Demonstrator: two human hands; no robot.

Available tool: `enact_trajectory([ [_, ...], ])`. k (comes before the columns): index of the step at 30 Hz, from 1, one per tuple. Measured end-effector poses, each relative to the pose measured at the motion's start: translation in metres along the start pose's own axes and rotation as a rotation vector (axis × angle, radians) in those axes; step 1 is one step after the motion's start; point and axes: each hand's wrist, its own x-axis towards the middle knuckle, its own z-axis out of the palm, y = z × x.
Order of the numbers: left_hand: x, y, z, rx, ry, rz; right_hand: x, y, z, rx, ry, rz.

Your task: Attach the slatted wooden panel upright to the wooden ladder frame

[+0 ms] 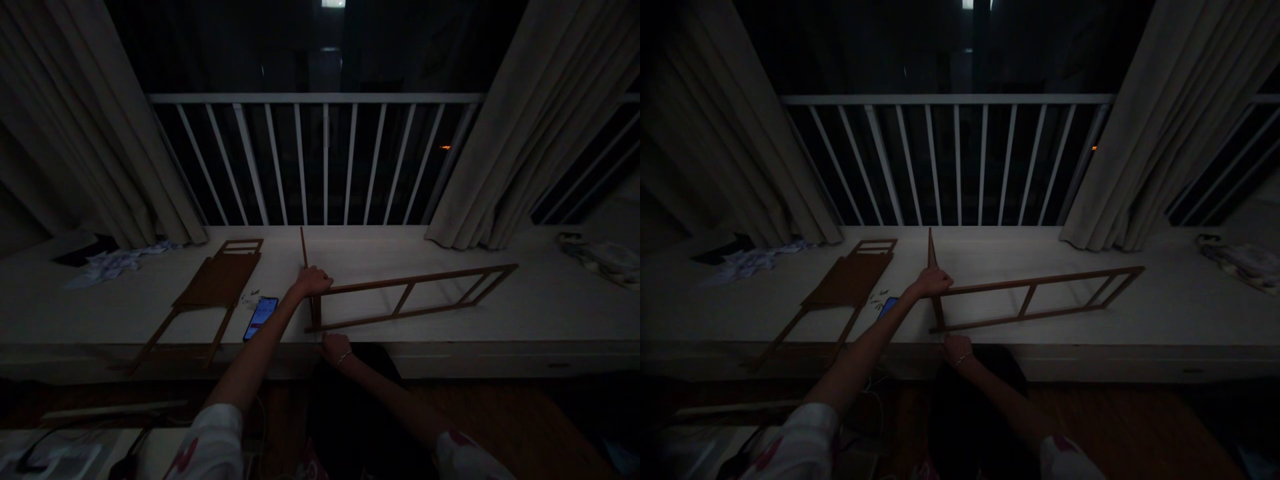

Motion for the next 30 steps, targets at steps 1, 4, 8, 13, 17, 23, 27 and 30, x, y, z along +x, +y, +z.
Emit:
enact_trajectory([
  [1,0.0,0.0,0.0,0.001,0.005,0.003,0.0,0.0,0.001,-0.015,0.008,-0.004],
  [4,0.0,0.001,0.0,0.004,0.018,0.021,0.001,-0.002,0.003,0.0,0.003,-0.006],
  [8,0.0,0.001,-0.001,0.002,0.002,0.015,0.0,-0.006,0.006,0.041,-0.012,-0.003],
  [13,0.0,0.001,-0.001,-0.008,0.003,-0.012,0.001,-0.007,0.016,0.14,-0.025,0.039],
  [17,0.0,0.0,0.0,-0.009,0.007,0.001,0.009,-0.008,0.029,0.273,-0.06,0.091],
  [23,0.001,-0.001,0.001,-0.01,0.013,-0.004,0.029,-0.014,0.043,0.557,-0.192,0.097],
  [27,0.002,-0.002,0.001,-0.016,0.016,0.0,0.034,-0.014,0.05,0.713,-0.231,0.076],
  [30,0.002,-0.003,0.003,-0.015,0.022,0.023,0.033,-0.011,0.056,0.794,-0.227,0.075],
])
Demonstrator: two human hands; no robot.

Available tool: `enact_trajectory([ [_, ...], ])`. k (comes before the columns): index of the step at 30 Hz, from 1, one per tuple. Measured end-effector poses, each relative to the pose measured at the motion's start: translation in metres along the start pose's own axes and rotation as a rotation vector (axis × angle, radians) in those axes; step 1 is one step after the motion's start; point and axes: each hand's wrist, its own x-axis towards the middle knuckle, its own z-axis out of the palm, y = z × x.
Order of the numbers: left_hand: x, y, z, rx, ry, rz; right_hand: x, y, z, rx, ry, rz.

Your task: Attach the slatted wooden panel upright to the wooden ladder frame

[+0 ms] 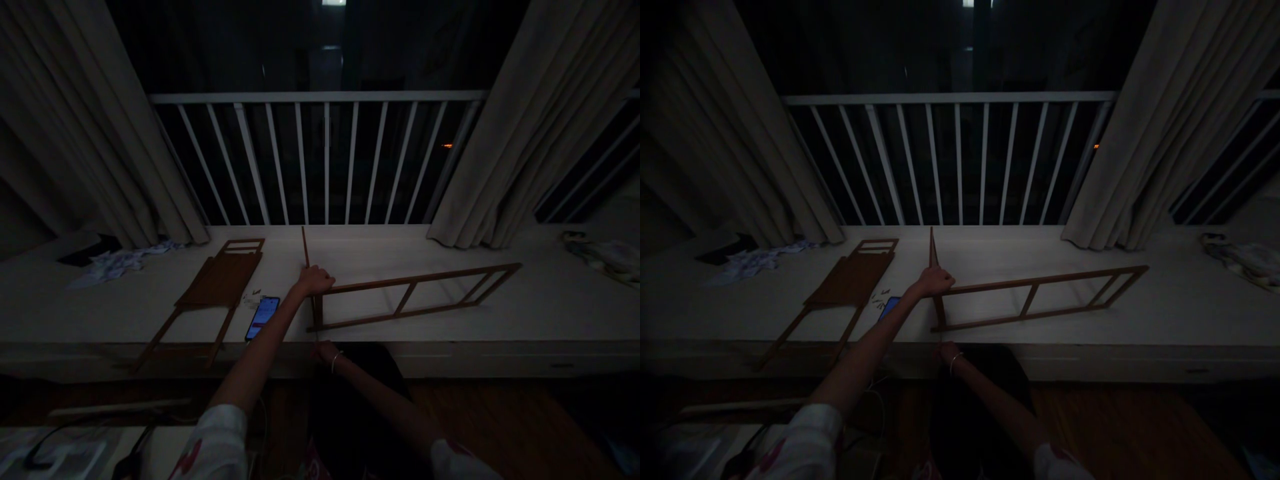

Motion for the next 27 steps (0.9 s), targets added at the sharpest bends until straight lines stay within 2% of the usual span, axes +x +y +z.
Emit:
enact_trajectory([
  [5,0.0,0.0,0.0,0.003,-0.02,-0.031,0.005,0.007,0.001,0.04,-0.053,-0.028],
  [9,-0.001,0.002,-0.002,-0.001,-0.039,-0.048,0.006,0.007,-0.003,-0.051,-0.062,-0.042],
  [12,-0.002,0.001,-0.003,-0.008,-0.023,-0.042,0.0,0.004,-0.006,-0.163,-0.008,-0.046],
  [18,-0.005,0.0,-0.006,-0.013,-0.015,-0.024,-0.022,-0.013,-0.014,-0.464,0.2,-0.054],
  [22,-0.008,0.002,-0.009,-0.009,-0.019,-0.03,-0.034,-0.026,-0.018,-0.79,0.215,-0.121],
  [27,-0.01,0.004,-0.01,-0.001,-0.028,-0.047,-0.037,-0.027,-0.017,-0.849,0.224,-0.192],
])
